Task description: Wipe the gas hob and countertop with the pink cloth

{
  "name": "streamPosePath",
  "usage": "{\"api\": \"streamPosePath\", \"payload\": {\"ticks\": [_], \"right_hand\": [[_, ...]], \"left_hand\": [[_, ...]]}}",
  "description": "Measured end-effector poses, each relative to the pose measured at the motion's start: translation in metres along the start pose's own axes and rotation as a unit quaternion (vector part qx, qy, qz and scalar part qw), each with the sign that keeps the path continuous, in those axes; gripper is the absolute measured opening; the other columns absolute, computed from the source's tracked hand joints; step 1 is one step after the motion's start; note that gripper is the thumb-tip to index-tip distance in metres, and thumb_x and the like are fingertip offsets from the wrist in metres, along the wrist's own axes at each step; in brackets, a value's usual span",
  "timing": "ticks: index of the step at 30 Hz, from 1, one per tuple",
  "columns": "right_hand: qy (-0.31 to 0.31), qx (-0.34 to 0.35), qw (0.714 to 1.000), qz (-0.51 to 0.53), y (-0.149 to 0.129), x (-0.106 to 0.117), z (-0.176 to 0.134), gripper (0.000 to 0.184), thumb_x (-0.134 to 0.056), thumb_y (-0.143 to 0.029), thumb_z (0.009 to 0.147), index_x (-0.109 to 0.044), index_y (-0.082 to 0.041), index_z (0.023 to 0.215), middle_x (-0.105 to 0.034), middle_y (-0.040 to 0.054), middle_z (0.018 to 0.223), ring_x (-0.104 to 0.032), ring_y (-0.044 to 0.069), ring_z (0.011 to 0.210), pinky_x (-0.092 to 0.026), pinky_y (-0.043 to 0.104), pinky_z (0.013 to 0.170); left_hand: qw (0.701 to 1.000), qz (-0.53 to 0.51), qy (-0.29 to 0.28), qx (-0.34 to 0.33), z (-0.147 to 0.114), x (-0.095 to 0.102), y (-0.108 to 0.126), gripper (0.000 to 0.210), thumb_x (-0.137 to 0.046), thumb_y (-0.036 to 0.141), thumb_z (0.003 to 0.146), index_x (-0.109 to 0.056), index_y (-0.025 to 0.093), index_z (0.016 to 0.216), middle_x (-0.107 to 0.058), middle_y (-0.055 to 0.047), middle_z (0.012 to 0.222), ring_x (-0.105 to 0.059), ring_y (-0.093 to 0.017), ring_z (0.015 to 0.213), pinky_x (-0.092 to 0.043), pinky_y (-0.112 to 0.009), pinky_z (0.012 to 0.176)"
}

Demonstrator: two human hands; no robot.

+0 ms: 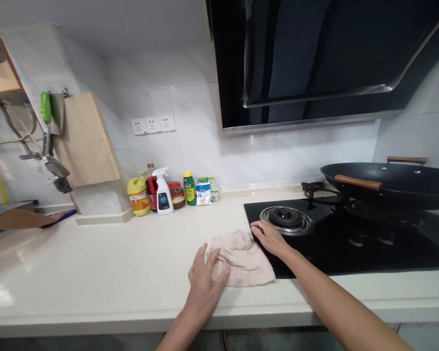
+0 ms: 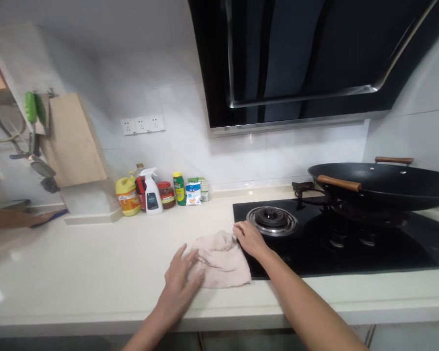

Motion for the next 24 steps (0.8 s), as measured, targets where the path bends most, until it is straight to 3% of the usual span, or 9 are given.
{"api": "streamPosePath", "payload": {"ticks": [3,7,10,13,15,18,21,24], "right_hand": [[0.015,0.003,1.0,0.013,0.009,0.003,-0.002,0.036,-0.035,-0.04,0.099,-0.063,-0.022,0.085,-0.064,0.0033,0.086,-0.059,0.018,0.085,-0.044,0.032,0.081],[0.051,-0.004,0.998,0.024,0.011,0.007,-0.001,0.035,-0.037,-0.041,0.099,-0.061,-0.022,0.08,-0.066,0.0033,0.085,-0.06,0.018,0.083,-0.043,0.03,0.079],[0.076,-0.013,0.997,0.028,0.013,0.012,0.0,0.036,-0.035,-0.039,0.098,-0.063,-0.022,0.082,-0.069,0.0043,0.087,-0.062,0.019,0.084,-0.043,0.031,0.08],[0.092,-0.014,0.995,0.031,0.016,0.014,-0.001,0.036,-0.036,-0.038,0.097,-0.065,-0.022,0.083,-0.071,0.0047,0.088,-0.063,0.02,0.085,-0.044,0.031,0.079],[0.097,-0.017,0.995,0.033,0.018,0.013,-0.001,0.036,-0.038,-0.039,0.097,-0.066,-0.022,0.082,-0.072,0.0045,0.089,-0.064,0.02,0.086,-0.044,0.031,0.079],[0.087,-0.024,0.995,0.034,0.019,0.008,-0.003,0.035,-0.039,-0.04,0.096,-0.065,-0.023,0.081,-0.072,0.0039,0.089,-0.065,0.021,0.085,-0.044,0.032,0.078],[0.067,-0.004,0.997,0.03,0.012,0.0,-0.005,0.037,-0.037,-0.04,0.097,-0.062,-0.023,0.076,-0.07,0.0034,0.083,-0.063,0.02,0.077,-0.043,0.032,0.073],[0.044,0.038,0.998,0.021,-0.006,-0.007,-0.009,0.037,-0.036,-0.038,0.098,-0.057,-0.024,0.071,-0.066,0.0025,0.076,-0.058,0.018,0.071,-0.04,0.031,0.07]], "left_hand": [[0.993,0.055,-0.072,-0.068,0.028,-0.006,0.029,0.053,-0.053,0.05,0.095,-0.049,0.029,0.144,-0.024,-0.012,0.164,-0.016,-0.038,0.151,-0.022,-0.065,0.116],[0.957,0.1,-0.266,-0.051,0.057,-0.054,0.048,0.074,-0.055,0.07,0.086,-0.043,0.035,0.15,-0.025,-0.013,0.163,-0.015,-0.05,0.148,-0.019,-0.078,0.108],[0.953,0.109,-0.276,-0.062,0.069,-0.083,0.055,0.082,-0.056,0.078,0.08,-0.039,0.041,0.151,-0.02,-0.01,0.165,-0.014,-0.054,0.146,-0.014,-0.08,0.107],[0.96,0.112,-0.237,-0.095,0.088,-0.097,0.048,0.074,-0.053,0.077,0.083,-0.043,0.044,0.148,-0.027,-0.008,0.162,-0.026,-0.046,0.144,-0.019,-0.072,0.111],[0.966,0.138,-0.203,-0.078,0.108,-0.094,0.026,0.071,-0.051,0.077,0.085,-0.044,0.043,0.147,-0.029,-0.007,0.161,-0.031,-0.042,0.141,-0.022,-0.065,0.112],[0.963,0.191,-0.19,0.017,0.138,-0.078,-0.031,0.072,-0.048,0.079,0.085,-0.042,0.043,0.148,-0.025,-0.006,0.163,-0.031,-0.039,0.142,-0.027,-0.06,0.112],[0.957,0.222,-0.163,0.092,0.154,-0.042,-0.084,0.071,-0.043,0.075,0.088,-0.043,0.037,0.148,-0.028,-0.011,0.162,-0.035,-0.042,0.139,-0.03,-0.062,0.107],[0.943,0.257,-0.127,0.167,0.146,0.003,-0.128,0.07,-0.039,0.073,0.089,-0.044,0.034,0.147,-0.034,-0.015,0.157,-0.04,-0.043,0.135,-0.032,-0.064,0.103]]}}
Point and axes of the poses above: each hand's wrist, its own z-axis towards the middle knuckle, its own x-axis out of the back of the hand, y = z × x, the point moved 9 cm from there along z, towards the middle knuckle
